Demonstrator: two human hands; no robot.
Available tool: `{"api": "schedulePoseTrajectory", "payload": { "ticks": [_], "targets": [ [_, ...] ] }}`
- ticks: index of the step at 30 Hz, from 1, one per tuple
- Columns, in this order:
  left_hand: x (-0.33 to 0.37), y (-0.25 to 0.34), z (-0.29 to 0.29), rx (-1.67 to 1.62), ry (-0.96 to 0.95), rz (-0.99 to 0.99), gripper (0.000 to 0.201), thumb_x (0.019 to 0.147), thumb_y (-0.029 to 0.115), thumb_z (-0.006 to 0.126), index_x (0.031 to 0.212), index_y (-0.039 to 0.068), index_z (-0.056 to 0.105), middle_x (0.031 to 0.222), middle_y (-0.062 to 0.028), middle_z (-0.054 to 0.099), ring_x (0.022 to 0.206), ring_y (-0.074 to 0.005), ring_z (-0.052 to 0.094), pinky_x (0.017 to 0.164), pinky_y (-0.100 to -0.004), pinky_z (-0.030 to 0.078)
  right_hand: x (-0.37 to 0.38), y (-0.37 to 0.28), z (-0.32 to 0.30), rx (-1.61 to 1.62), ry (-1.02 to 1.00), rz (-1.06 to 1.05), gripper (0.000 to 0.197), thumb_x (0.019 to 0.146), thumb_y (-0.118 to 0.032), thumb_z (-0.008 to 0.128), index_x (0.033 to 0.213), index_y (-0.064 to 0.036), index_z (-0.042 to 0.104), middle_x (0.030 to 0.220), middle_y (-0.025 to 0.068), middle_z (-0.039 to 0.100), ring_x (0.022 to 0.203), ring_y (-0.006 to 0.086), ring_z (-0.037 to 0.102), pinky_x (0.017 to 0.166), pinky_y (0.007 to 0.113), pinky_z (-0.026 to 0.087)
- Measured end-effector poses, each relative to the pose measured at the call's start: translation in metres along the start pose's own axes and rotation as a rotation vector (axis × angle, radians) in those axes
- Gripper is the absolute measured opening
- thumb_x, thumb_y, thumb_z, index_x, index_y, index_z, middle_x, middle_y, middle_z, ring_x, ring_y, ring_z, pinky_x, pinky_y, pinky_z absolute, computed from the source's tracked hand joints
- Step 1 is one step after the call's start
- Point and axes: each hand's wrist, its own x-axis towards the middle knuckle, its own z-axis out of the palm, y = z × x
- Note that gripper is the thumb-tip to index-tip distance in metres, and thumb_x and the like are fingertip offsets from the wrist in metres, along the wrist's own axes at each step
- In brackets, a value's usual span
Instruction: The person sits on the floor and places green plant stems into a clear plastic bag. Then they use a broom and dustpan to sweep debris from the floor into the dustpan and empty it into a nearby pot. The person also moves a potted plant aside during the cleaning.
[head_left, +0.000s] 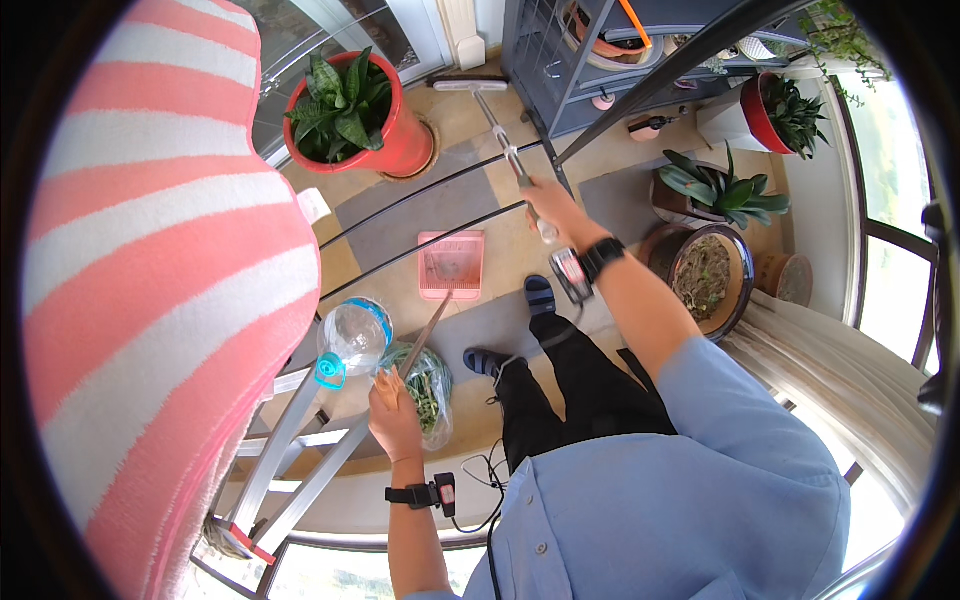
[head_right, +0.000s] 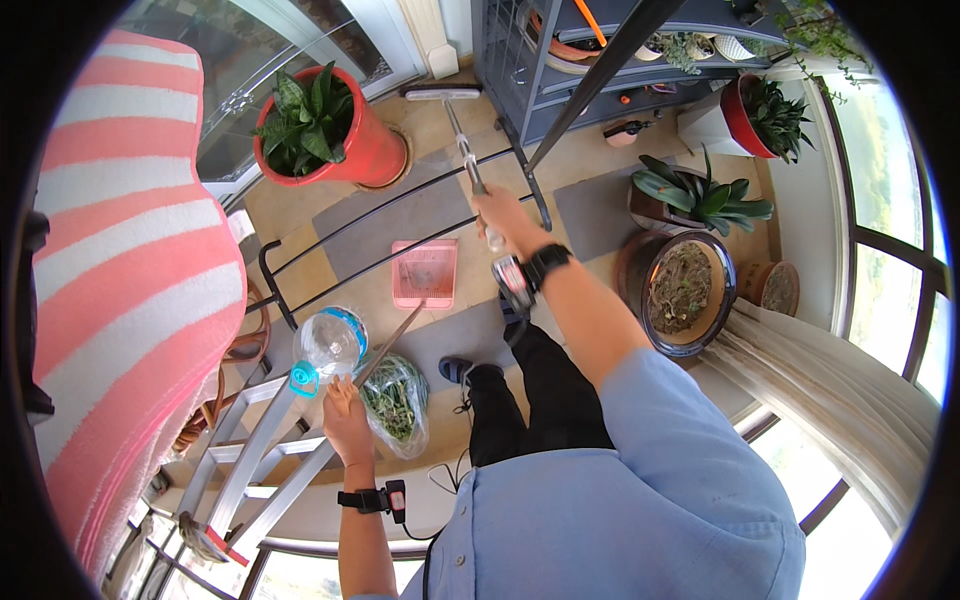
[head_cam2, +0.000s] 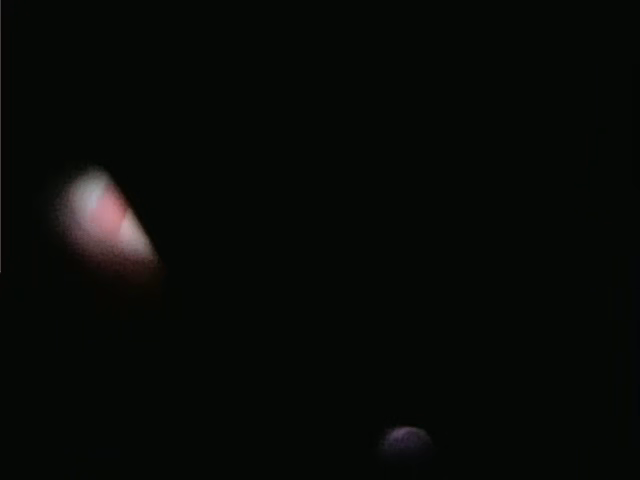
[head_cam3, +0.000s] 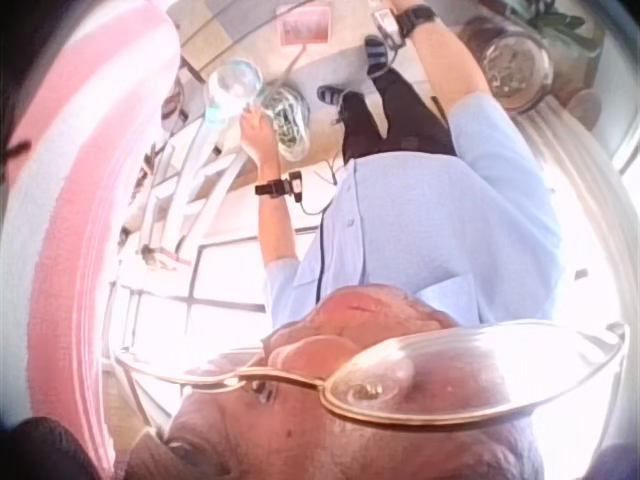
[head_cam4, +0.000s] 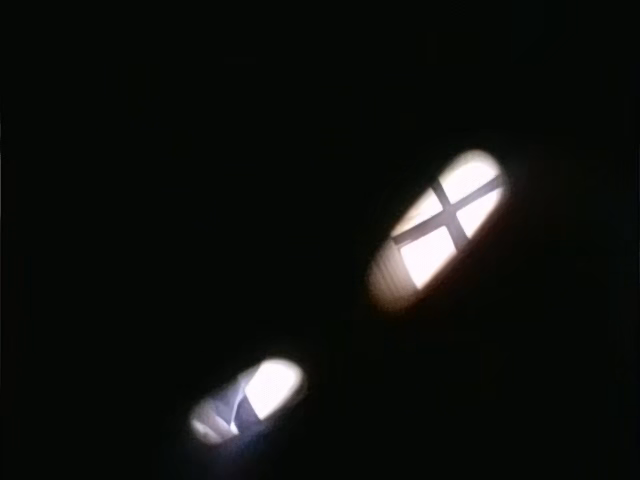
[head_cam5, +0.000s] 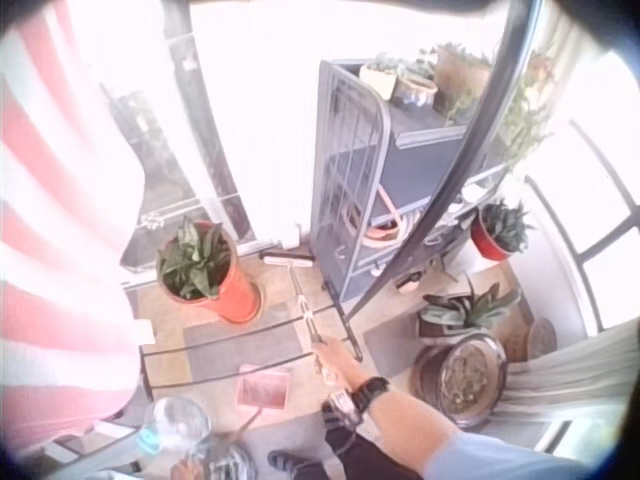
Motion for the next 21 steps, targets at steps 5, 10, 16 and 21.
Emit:
{"api": "schedulePoseTrajectory", "payload": {
  "ticks": [5, 10, 16, 21],
  "targets": [
    [0.0, 0.001, -0.002, -0.055, -0.006, 0.038, 0.033, 0.087, 0.016, 0.06, 0.113, -0.004, 0.058, 0.106, -0.0215, 0.066, 0.096, -0.0328, 0.067, 0.081, -0.0372, 0.053, 0.027, 0.023, -0.01, -0.069, 0.063, 0.135, 0.012, 0.088, -0.014, 0.049, 0.091, -0.0029, 0.048, 0.061, 0.0084, 0.049, 0.047, 0.0199, 0.051, 0.045, 0.035, 0.044],
    [-0.001, -0.004, -0.003, -0.021, -0.028, 0.008, 0.035, 0.086, 0.015, 0.06, 0.115, -0.004, 0.057, 0.109, -0.0209, 0.066, 0.099, -0.0328, 0.066, 0.083, -0.038, 0.052, -0.049, 0.026, -0.012, -0.008, 0.055, 0.207, 0.012, 0.087, -0.013, 0.051, 0.094, -0.0033, 0.05, 0.065, 0.0092, 0.053, 0.049, 0.0194, 0.052, 0.045, 0.035, 0.044],
    [-0.006, -0.007, -0.004, -0.029, -0.016, 0.006, 0.036, 0.084, 0.015, 0.06, 0.115, -0.003, 0.057, 0.109, -0.0215, 0.065, 0.099, -0.0332, 0.065, 0.083, -0.0378, 0.052, -0.09, -0.012, -0.039, -0.117, -0.031, 0.162, 0.014, 0.086, -0.015, 0.052, 0.091, -0.0021, 0.053, 0.063, 0.0081, 0.053, 0.048, 0.0183, 0.051, 0.043, 0.034, 0.041],
    [-0.007, -0.005, -0.008, -0.037, -0.045, -0.048, 0.037, 0.084, 0.016, 0.061, 0.117, 0.0, 0.057, 0.109, -0.0194, 0.066, 0.099, -0.0317, 0.066, 0.084, -0.0367, 0.052, 0.0, 0.027, -0.032, -0.267, -0.042, 0.047, 0.016, 0.085, -0.019, 0.054, 0.093, -0.005, 0.054, 0.066, 0.0103, 0.059, 0.049, 0.0206, 0.055, 0.043, 0.033, 0.04]
  ]
}}
